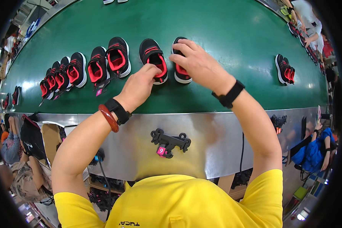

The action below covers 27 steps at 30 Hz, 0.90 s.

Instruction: The person attaches small tags to pairs of black and red sneakers on a green conveyor belt. They pick up tags from a nearby box, affix them to the shoes, and move the tagged pairs along the belt. Other workers are visible in the background performing similar tasks.

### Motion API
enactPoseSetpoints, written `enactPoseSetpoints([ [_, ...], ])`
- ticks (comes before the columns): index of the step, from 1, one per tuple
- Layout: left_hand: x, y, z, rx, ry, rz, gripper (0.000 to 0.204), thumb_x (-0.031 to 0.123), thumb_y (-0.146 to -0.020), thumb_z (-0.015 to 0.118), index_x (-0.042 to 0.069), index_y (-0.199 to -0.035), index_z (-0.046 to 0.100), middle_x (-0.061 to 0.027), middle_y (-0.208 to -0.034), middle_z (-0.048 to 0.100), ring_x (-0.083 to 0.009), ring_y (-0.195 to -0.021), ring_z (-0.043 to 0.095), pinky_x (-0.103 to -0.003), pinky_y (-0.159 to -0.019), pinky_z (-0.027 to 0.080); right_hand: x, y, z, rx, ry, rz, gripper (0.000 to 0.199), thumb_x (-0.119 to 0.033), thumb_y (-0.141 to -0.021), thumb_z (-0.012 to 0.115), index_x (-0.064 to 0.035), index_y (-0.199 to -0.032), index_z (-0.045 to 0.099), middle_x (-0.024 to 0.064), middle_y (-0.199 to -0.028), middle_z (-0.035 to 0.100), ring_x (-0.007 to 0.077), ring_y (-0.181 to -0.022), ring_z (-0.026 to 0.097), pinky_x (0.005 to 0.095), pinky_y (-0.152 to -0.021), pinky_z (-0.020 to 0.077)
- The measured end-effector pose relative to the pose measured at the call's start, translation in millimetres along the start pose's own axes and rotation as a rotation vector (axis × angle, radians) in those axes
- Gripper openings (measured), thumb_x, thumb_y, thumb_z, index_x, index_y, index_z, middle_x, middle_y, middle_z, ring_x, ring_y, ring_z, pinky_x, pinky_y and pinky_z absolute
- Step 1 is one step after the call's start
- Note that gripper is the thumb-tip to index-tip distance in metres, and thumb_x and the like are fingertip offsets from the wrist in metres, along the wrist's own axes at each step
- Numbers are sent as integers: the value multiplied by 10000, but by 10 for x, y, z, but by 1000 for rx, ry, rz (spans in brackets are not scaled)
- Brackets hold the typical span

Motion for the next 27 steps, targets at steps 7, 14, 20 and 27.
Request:
enactPoseSetpoints([
  [7,-33,182,28,-4,-39,-14,209,-48,-792,651,20,-981,592,-117,-988,644,-340,-861,645,-398,-725,523,-1169,572,-140,-572,-527,374,358,-269,-713,805,-51,-921,611,117,-889,601,330,-879,600,429,-760,475],
  [14,28,308,105,-36,-212,58,176,-5,-807,672,27,-959,589,-104,-982,638,-340,-838,641,-402,-696,535,-1309,874,-95,-717,-562,476,318,-238,-749,791,-28,-927,630,129,-870,634,348,-872,623,432,-747,488],
  [20,20,206,67,66,-105,19,164,25,-825,659,29,-955,559,-129,-934,605,-352,-800,626,-422,-673,517,-1116,889,-98,-698,-715,627,208,-191,-823,707,-25,-921,628,126,-825,663,321,-821,640,426,-726,496],
  [27,-21,242,78,101,-78,-71,196,12,-811,673,34,-967,556,-132,-942,608,-365,-819,621,-428,-686,510,-742,497,-50,-398,-1060,1123,258,-164,-993,513,-3,-1195,511,71,-696,635,128,-509,603,278,-461,468],
])
Point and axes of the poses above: each hand's wrist, its own y-axis away from the middle knuckle, its own z-axis out of the palm, x = y × z, the point moved 2 cm from there along -y, towards the middle knuckle
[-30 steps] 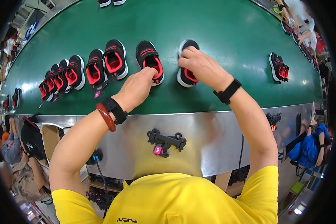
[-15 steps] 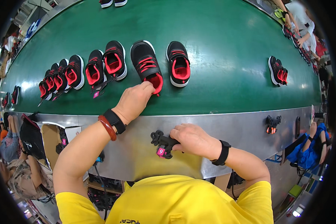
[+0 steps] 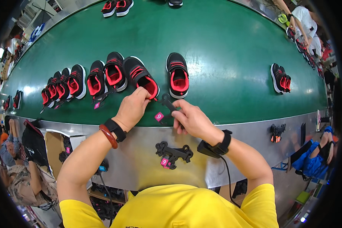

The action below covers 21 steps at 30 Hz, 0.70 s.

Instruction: The person attaches small tags to pairs of black and red sneakers on a green conveyor belt. They pick up tags from a nearby box, affix them to the shoes, and move the tagged pairs along the belt. Other workers are visible in the background performing similar tasks.

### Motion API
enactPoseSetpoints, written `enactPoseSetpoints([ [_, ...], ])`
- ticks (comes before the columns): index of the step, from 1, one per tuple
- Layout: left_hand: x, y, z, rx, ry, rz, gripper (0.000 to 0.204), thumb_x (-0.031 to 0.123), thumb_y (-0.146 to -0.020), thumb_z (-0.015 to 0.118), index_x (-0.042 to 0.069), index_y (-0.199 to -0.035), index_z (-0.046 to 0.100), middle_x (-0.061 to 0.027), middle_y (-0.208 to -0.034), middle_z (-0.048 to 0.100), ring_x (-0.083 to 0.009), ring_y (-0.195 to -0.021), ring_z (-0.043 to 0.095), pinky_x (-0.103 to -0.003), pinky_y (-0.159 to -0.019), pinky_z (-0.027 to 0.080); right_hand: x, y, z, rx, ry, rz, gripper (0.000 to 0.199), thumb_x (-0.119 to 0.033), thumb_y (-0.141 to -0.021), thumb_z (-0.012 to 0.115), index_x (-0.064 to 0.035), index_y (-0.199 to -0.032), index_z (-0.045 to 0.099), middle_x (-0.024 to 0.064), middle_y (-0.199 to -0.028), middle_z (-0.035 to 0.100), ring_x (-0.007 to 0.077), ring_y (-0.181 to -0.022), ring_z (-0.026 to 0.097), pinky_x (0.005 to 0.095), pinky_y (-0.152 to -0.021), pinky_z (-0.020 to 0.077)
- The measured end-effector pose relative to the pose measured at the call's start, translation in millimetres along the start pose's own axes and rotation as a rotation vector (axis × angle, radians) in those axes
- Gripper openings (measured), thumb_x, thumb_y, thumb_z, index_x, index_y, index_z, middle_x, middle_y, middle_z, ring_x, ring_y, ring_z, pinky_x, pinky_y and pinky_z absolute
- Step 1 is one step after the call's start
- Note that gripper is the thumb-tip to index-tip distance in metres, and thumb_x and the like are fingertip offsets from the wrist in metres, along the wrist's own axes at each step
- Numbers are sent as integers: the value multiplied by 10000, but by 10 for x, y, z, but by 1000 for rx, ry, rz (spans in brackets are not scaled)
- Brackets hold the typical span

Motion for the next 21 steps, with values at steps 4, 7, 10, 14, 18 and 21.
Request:
enactPoseSetpoints([
  [4,43,-12,4,5,20,-6,192,15,-815,669,36,-967,555,-132,-943,605,-365,-822,620,-429,-686,511,-39,-82,29,71,-46,52,198,-160,-996,500,-3,-1117,512,47,-690,629,124,-538,611,273,-501,490],
  [7,47,-14,25,7,18,13,183,20,-819,665,39,-965,556,-132,-942,605,-368,-823,620,-431,-685,511,34,-151,59,22,-63,76,205,-174,-994,514,9,-1082,543,47,-659,609,127,-506,587,277,-487,472],
  [10,30,-31,41,-23,-15,4,171,30,-826,656,41,-967,559,-135,-942,608,-370,-828,621,-435,-685,510,77,-247,67,-111,13,71,207,-183,-985,537,16,-1027,575,56,-605,584,138,-471,556,297,-473,447],
  [14,-53,-98,66,-19,33,-48,161,55,-846,635,38,-984,554,-141,-934,615,-371,-827,626,-445,-687,509,26,-393,20,-285,106,15,227,-213,-978,565,3,-908,566,39,-589,561,133,-454,522,292,-464,407],
  [18,16,-101,-38,-53,-197,39,285,85,-830,625,119,-1105,556,-143,-1007,595,-339,-775,652,-433,-638,534,-20,-537,-73,-385,-142,121,225,-230,-984,565,-11,-1002,617,2,-590,528,108,-452,493,265,-449,371],
  [21,159,-97,23,-103,-351,237,410,120,-801,632,205,-1192,544,-138,-1089,554,-301,-725,667,-409,-600,552,18,-508,-117,-303,-178,81,220,-234,-995,541,-33,-1027,626,12,-656,583,90,-529,552,246,-485,414],
])
Point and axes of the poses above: each hand's wrist, its own y-axis away from the middle knuckle, its own z-axis out of the palm, x = y × z, the point moved 2 cm from there along -y, towards the middle knuckle
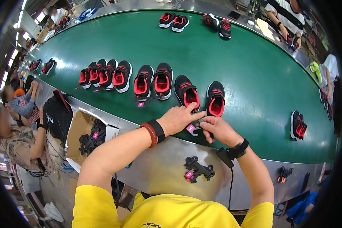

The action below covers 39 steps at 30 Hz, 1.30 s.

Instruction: The person attaches small tags to pairs of black and red sneakers on a green conveyor belt. They pick up tags from a nearby box, affix them to the shoes, and move the tagged pairs along the belt. Other workers are visible in the background performing similar tasks.

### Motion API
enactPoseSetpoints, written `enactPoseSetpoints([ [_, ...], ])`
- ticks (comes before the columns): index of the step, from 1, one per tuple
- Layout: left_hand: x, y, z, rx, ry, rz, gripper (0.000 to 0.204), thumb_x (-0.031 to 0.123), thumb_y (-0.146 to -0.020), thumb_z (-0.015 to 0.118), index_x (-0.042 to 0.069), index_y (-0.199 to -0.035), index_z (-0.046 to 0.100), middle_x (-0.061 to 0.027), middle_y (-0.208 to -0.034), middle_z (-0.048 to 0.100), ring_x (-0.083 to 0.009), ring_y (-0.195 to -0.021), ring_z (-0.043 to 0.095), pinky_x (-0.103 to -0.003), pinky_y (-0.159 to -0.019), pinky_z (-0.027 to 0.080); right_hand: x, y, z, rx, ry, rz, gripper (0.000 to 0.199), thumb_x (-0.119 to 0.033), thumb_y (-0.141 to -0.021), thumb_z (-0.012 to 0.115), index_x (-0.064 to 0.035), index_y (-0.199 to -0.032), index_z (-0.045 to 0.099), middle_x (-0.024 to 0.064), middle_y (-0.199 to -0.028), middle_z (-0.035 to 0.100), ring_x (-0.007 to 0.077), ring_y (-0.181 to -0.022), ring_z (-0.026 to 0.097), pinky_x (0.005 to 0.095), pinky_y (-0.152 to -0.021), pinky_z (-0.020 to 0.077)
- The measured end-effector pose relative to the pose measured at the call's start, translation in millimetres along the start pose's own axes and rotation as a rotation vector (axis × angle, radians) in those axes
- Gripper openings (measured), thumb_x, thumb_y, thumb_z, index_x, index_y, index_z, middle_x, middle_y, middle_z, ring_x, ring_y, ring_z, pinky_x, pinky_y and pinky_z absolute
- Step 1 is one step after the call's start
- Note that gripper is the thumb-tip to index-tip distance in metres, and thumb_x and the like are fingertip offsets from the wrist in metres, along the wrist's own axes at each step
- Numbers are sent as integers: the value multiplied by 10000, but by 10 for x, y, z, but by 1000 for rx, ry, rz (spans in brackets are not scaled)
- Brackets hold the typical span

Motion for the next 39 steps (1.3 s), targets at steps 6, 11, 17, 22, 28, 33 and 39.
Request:
enactPoseSetpoints([
  [6,-80,88,53,-97,103,-191,368,145,-843,646,184,-1202,573,-150,-1006,591,-341,-695,653,-453,-626,526,-378,183,-245,569,701,-466,251,-151,-942,604,-22,-1157,613,79,-866,681,152,-672,653,299,-615,518],
  [11,15,80,-102,-262,167,-343,474,31,-873,491,142,-1332,532,-200,-922,583,-367,-770,645,-469,-714,521,-129,31,-417,301,1080,-564,288,-148,-852,672,-57,-1117,605,113,-1073,633,302,-997,624,404,-800,524],
  [17,-61,122,-116,-260,249,-385,366,30,-890,454,90,-1219,603,-219,-953,598,-399,-840,632,-485,-763,508,-93,-124,-383,358,1419,-734,241,-279,-800,734,-102,-904,609,47,-884,572,258,-850,585,403,-745,492],
  [22,-103,186,-111,-271,233,-397,349,24,-881,465,80,-1183,631,-212,-950,600,-394,-843,627,-477,-763,506,-236,-65,-342,424,1589,-779,229,-312,-772,752,-140,-860,628,9,-834,567,207,-810,553,356,-733,453],
  [28,-129,209,-47,-241,193,-430,341,12,-870,486,105,-1159,642,-185,-934,592,-386,-831,615,-472,-745,492,-298,-105,-184,393,1604,-817,191,-298,-760,755,-147,-828,659,1,-805,569,196,-818,559,357,-730,442],
  [33,-160,207,-63,-221,281,-413,296,38,-871,541,90,-1145,644,-183,-942,583,-382,-851,608,-464,-753,489,-247,-284,-73,408,1743,-735,187,-290,-742,761,-145,-797,656,17,-801,587,206,-805,577,360,-721,441],
  [39,-242,151,-272,-37,372,-274,316,-5,-832,608,87,-1133,623,-154,-1050,554,-379,-945,593,-453,-774,478,-239,-392,-274,507,1130,-838,233,-190,-733,759,-83,-901,638,77,-852,616,306,-855,594,428,-775,475],
])
Point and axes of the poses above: each hand's wrist, its own y-axis away from the middle knuckle, its own z-axis out of the palm, x = y × z, the point moved 2 cm from there along -y, towards the middle knuckle
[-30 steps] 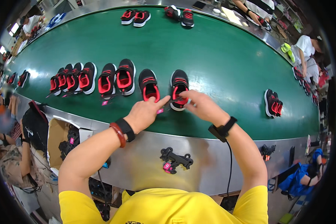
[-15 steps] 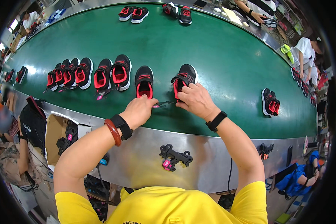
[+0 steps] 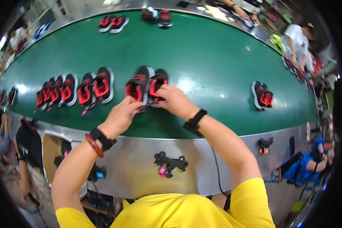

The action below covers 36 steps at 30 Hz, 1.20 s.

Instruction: The person attaches small tags to pairs of black and red sneakers on a green conveyor belt. They pick up tags from a nearby box, affix them to the shoes, and move the tagged pairs along the belt. Other workers are visible in the background performing similar tasks.

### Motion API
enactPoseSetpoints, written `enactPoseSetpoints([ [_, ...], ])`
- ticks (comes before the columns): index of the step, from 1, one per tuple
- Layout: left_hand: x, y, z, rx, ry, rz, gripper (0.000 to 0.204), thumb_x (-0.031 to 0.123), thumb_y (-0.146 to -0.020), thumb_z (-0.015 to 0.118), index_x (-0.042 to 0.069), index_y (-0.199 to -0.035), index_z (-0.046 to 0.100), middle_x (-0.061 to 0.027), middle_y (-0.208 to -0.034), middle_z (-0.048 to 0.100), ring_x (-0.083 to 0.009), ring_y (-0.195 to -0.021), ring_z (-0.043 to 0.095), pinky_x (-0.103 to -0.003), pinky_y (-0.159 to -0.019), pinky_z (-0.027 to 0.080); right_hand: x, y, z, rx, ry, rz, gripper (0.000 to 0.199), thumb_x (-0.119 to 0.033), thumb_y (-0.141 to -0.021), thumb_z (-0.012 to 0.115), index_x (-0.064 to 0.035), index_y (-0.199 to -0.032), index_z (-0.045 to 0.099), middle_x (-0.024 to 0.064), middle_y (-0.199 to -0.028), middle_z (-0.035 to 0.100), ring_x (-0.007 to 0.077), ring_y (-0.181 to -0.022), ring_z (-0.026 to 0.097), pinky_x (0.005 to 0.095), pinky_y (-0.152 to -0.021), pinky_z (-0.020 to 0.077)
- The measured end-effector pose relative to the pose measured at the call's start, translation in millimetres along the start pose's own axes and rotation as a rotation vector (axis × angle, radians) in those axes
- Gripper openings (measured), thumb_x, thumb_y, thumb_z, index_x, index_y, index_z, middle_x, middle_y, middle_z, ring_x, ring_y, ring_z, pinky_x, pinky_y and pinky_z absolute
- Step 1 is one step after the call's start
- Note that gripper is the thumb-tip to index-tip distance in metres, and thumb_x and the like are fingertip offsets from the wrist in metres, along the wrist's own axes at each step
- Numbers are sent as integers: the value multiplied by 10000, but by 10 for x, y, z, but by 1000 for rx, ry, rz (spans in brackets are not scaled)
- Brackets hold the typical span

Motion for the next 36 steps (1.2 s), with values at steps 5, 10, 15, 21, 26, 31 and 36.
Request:
enactPoseSetpoints([
  [5,-89,4,131,-162,-362,-92,374,18,-834,590,122,-1194,595,-153,-1083,548,-362,-962,608,-468,-768,506,127,327,-68,111,-258,-34,292,-80,-794,687,-92,-1076,612,131,-1071,613,341,-1071,570,429,-916,485],
  [10,-331,-45,190,-233,-524,-86,271,13,-834,572,113,-1085,595,-175,-1030,533,-365,-840,638,-472,-709,513,1087,961,-772,468,124,456,440,-82,-791,689,-76,-1211,556,171,-1185,564,376,-1105,545,452,-959,464],
  [15,-197,-224,104,-442,-579,-113,362,-36,-769,634,121,-1094,601,-196,-1068,521,-388,-832,646,-471,-732,531,1865,2180,-1964,547,750,1217,527,-278,-703,804,-75,-1122,557,164,-1193,520,350,-1130,501,493,-939,435],
  [21,-392,-155,141,-463,-574,-153,368,22,-779,663,123,-1127,601,-199,-1127,502,-405,-859,648,-491,-770,528,2015,2740,-2290,-99,685,1445,723,-503,-677,827,-124,-1251,605,202,-1452,394,488,-1326,340,589,-1106,228],
  [26,-400,-211,186,-511,-610,-195,396,27,-761,671,148,-1135,619,-202,-1150,497,-382,-882,652,-454,-797,535,2178,2815,-2170,-14,753,1433,486,-527,-699,779,-220,-1074,738,112,-1257,555,450,-1182,453,570,-1065,278],
  [31,-281,-216,135,-501,-575,-189,388,29,-786,647,165,-1147,612,-196,-1149,500,-393,-902,647,-470,-810,531,1985,2744,-2165,69,625,1378,389,-470,-691,799,-233,-998,777,103,-1175,611,417,-1125,460,465,-977,447],
  [36,-248,-161,79,-450,-578,-198,344,9,-834,551,147,-1147,585,-216,-1170,497,-400,-930,639,-496,-821,531,1620,2182,-1740,109,651,1067,375,-510,-729,755,-194,-930,775,169,-1018,664,400,-1000,543,460,-911,438],
])
Point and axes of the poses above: each hand's wrist, its own y-axis away from the middle knuckle, its own z-axis out of the palm, x = y × z, the point moved 2 cm from there along -y, towards the middle knuckle
